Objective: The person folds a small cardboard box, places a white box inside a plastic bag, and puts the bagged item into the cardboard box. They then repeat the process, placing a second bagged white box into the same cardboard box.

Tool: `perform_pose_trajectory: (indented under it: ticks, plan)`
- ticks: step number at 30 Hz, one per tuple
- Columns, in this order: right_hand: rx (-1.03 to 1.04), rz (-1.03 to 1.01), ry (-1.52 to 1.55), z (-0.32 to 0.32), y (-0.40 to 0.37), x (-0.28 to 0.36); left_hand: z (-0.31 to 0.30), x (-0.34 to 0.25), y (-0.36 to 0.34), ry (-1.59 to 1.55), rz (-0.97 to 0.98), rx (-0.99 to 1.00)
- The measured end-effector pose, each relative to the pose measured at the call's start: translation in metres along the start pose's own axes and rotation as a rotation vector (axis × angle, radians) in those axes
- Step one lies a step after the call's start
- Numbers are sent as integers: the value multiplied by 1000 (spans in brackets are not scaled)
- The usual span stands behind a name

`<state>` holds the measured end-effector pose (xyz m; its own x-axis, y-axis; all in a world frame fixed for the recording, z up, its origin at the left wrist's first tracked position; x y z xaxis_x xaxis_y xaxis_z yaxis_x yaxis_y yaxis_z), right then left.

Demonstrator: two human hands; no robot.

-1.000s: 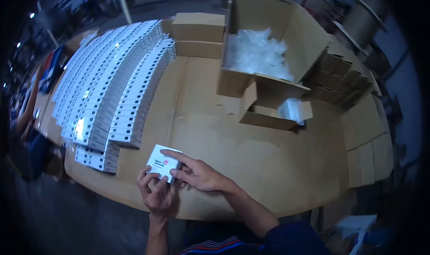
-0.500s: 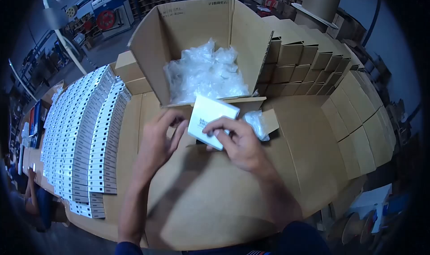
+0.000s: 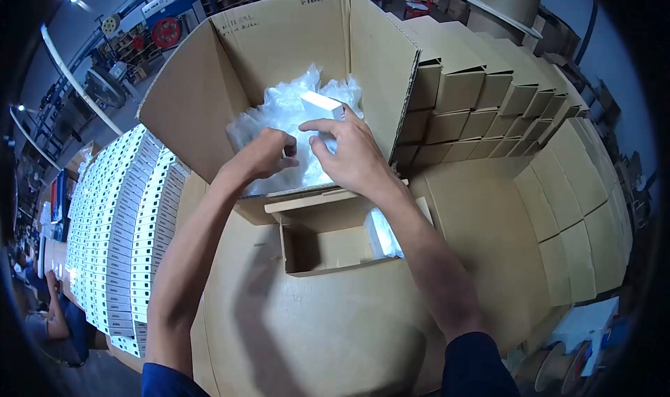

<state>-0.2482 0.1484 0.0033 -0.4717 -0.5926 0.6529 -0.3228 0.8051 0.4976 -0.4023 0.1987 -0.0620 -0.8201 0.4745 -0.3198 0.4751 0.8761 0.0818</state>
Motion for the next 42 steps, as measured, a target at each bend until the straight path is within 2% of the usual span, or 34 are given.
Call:
perform_pose_trajectory:
  ticks: [5,8,12,17,18,19,22,24,26,27,30,32,34,35,36,39,42]
  plan:
    - [49,27,-46,-2,4,-9,-49,-17,-20,-216,28,-216]
    - [37,-100,-65,-7,8,2,-74,-26,-31,-322,-21,-305]
    - [38,29,-93,2,16,16,-102,-29,-35,-355,-6,-503]
    - [-90,-82,-200,6,20,21,-128,-41,-55,-418,-16,-640]
    - [-64,-28,-124,1,18,25,-133,-40,-61,-461,-23,-657]
    - [-37,26,-50,-10,14,35,-130,-36,-64,-561,35,-624]
    - [77,150,260,-18,1,40,-130,-43,-91,-818,187,-703]
    - [163,224,428,-22,-19,55,-121,-64,-117,-686,206,-721]
    - [158,153,409,-30,-40,72,-113,-93,-147,-635,141,-802]
    - [147,145,445,-31,-52,75,-108,-105,-161,-688,183,-894]
    - [200,90,403,-41,-91,97,-74,-127,-201,-750,25,-896]
    - [104,198,562,-53,-121,107,-54,-145,-230,-900,-9,-925]
    - [-15,379,905,-44,-159,86,-32,-162,-259,-1069,-66,-958]
    - [-118,293,887,-49,-177,95,-21,-169,-272,-1103,-116,-1000]
    - [-105,313,1041,-39,-203,97,-11,-175,-283,-1134,-163,-1046]
    - [-139,272,894,-11,-271,106,28,-183,-311,-1126,-252,-1051]
    - [-146,354,715,22,-318,103,59,-196,-328,-1248,-306,-917]
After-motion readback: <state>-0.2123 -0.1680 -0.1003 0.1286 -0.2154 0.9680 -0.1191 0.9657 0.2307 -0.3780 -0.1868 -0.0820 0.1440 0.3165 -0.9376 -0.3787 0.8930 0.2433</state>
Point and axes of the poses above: each hand's wrist, its own y-axis towards the middle knuckle, its own z-axis out of the palm, x = y × z, the point moved 9 cm from there along y, towards the middle knuckle, and after that the axes turned 1 degree about z, right-handed, at the moved point
